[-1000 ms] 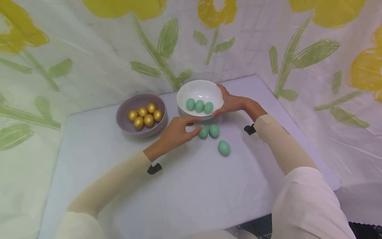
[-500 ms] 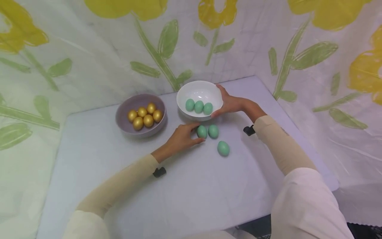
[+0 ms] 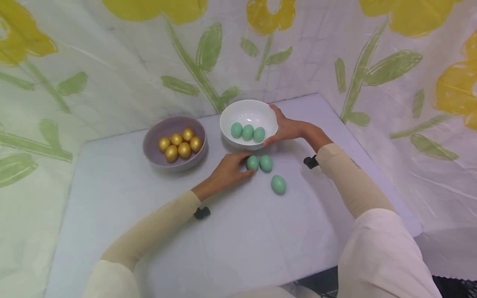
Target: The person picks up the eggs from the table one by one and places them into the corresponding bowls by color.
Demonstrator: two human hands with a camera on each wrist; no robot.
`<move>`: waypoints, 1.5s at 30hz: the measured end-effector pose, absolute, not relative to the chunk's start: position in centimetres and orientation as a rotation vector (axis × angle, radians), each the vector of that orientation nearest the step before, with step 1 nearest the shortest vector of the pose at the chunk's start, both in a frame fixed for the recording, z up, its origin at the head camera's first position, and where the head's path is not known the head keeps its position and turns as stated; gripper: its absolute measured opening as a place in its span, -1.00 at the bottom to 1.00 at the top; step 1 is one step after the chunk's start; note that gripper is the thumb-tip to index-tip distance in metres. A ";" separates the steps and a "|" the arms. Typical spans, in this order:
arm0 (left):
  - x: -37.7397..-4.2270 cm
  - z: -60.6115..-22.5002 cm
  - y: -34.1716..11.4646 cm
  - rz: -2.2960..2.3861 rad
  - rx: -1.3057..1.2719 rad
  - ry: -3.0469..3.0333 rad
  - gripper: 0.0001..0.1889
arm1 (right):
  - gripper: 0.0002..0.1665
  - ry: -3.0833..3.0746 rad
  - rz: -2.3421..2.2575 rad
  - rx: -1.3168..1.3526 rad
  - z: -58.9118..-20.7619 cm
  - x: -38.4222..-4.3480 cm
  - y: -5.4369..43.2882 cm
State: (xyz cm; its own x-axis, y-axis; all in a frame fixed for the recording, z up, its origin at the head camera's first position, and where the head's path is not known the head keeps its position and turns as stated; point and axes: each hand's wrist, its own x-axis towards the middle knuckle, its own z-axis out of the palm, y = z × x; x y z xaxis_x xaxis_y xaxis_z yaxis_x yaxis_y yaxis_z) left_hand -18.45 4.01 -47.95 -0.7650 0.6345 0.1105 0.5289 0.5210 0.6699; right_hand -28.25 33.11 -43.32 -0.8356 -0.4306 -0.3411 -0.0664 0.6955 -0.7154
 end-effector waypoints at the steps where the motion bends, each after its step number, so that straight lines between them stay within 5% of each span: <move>1: -18.4 -47.7 4.0 1.083 1.020 2.584 -0.59 | 0.72 2.415 -0.993 -0.384 -43.4 -28.3 33.1; 6: -17.9 -45.0 4.1 1.098 1.128 2.450 -0.64 | 0.73 2.419 -0.990 -0.395 -43.6 -28.3 33.3; 11: -18.5 -40.1 4.1 1.097 1.184 2.433 -0.44 | 0.70 2.417 -0.995 -0.408 -43.4 -28.3 33.5; 20: -26.6 -34.4 4.2 1.055 1.162 2.637 -0.39 | 0.69 2.384 -1.008 -0.408 -43.0 -28.5 33.5; 26: -31.4 -35.0 5.3 0.783 1.162 2.679 -0.52 | 0.69 2.393 -0.996 -0.357 -43.2 -28.3 33.6; 30: -33.2 -36.1 5.8 0.523 1.083 2.704 -0.43 | 0.70 2.399 -0.978 -0.370 -43.2 -28.3 33.4; 35: -34.0 -37.4 6.4 0.338 1.027 2.699 -0.35 | 0.69 2.390 -0.990 -0.373 -43.0 -28.1 33.2; 45: -34.0 -39.6 6.8 0.193 1.025 2.683 -0.51 | 0.71 2.386 -0.982 -0.383 -42.9 -28.3 32.3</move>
